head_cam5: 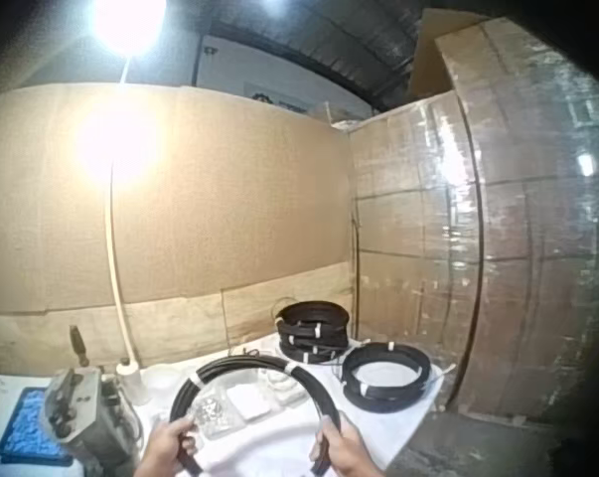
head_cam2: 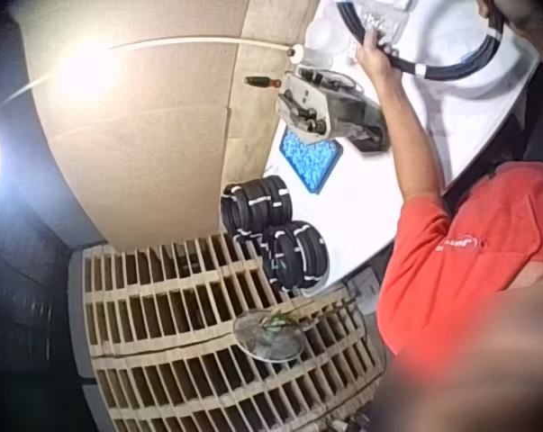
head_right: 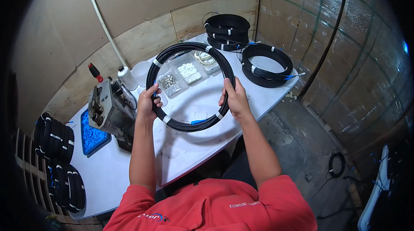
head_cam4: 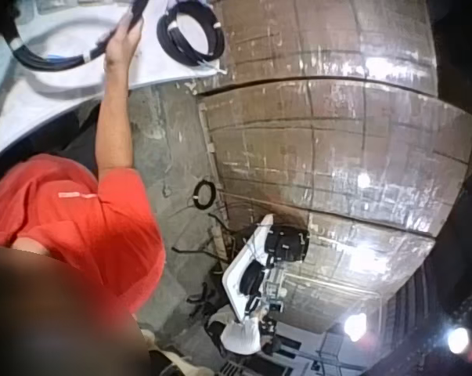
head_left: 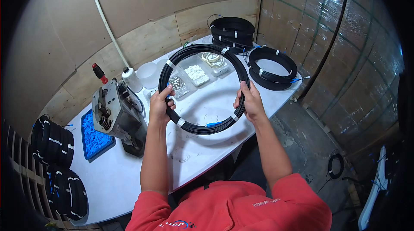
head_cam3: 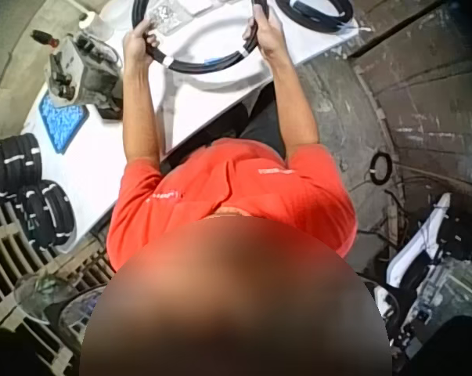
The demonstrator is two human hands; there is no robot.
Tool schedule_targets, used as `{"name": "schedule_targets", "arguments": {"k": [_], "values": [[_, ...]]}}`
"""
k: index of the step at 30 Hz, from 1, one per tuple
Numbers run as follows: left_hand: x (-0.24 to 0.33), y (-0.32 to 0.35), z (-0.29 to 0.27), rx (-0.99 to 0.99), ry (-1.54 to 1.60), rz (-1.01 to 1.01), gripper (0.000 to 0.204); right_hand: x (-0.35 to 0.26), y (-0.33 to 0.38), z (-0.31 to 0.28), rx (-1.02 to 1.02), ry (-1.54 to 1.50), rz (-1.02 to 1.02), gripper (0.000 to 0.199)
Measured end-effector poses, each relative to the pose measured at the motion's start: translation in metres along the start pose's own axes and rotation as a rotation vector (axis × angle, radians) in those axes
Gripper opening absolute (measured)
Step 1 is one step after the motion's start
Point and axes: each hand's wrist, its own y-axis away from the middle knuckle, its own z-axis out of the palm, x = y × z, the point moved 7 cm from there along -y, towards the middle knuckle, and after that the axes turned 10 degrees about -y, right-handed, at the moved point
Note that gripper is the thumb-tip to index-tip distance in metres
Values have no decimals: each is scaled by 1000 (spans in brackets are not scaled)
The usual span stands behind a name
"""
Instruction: Bundling a coil of black wires using white tape and plastic ties, then placing it onto a stack.
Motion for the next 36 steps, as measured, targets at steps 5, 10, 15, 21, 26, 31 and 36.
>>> {"name": "schedule_targets", "arguments": {"k": [5,10,15,21,26,31,36], "values": [[-19,-6,-15,44,-61,-41,19,0,16,19,35,137,-126,31],[-3,12,-8,49,-126,155,44,-4,14,10,103,144,-133,62],[17,21,-9,-112,-122,221,59,-6,4,-1,-9,-29,188,69],[23,13,-23,-358,84,-13,63,-34,13,6,-461,178,80,72],[7,5,-44,-209,-253,37,41,-62,-4,-2,-139,961,186,36],[-6,2,-38,-25,-421,103,27,-59,-32,-22,-154,1126,-305,42],[-8,22,24,3,-97,189,27,-27,-16,-13,78,123,-34,54]]}}
